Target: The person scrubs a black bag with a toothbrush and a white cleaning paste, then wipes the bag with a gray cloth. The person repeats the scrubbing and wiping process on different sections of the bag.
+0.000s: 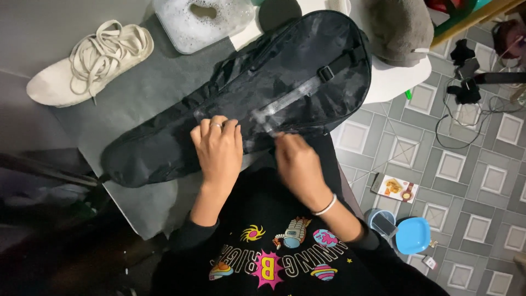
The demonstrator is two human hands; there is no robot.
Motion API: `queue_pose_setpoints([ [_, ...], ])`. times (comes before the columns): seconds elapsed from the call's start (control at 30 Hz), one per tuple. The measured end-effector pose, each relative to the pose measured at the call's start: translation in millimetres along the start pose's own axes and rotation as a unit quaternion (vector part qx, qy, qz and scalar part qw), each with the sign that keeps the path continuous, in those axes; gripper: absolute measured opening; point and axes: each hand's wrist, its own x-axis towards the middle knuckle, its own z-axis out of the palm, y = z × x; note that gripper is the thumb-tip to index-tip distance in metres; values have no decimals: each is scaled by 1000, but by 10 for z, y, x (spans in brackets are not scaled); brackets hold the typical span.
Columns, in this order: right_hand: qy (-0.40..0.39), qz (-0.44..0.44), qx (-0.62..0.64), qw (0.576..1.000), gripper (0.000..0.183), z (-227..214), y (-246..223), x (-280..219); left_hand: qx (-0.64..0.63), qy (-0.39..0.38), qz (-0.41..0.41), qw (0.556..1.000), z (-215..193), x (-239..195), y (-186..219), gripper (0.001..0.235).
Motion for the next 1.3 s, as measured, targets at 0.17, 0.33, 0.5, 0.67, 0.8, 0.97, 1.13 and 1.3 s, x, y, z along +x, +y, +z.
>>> queue_pose_setpoints([
  [0.17,-30,-3,37,999,4,15,-90,-33,5,-9,-16,1000,88,-79,-35,6],
  [0.33,7,24,-7,1000,6,-17,93,-17,12,5,-2,1000,67,-59,-24,8],
  [0.5,-46,28,38,998,4,53,-111,-56,30,-14,7,999,42,-54,-1,8],
  [0.67,-51,25,21,998,5,12,70,11,29,-12,6,999,66,-78,-2,6],
  [0.8,-43,-2,26,999,3,56,-24,-22,29,-37,2,999,0,-39,6,11],
  [0.97,-50,-1,38,998,3,148,-65,-55,16,-43,-16,999,86,-69,-43,15],
  [1.13,-28,27,19,999,1,-22,151,-69,3,-49,-31,998,26,-39,-28,12],
  [1.3,-26,17,39,999,6,-104,73,-81,5,-55,-33,998,19,-23,-20,12],
])
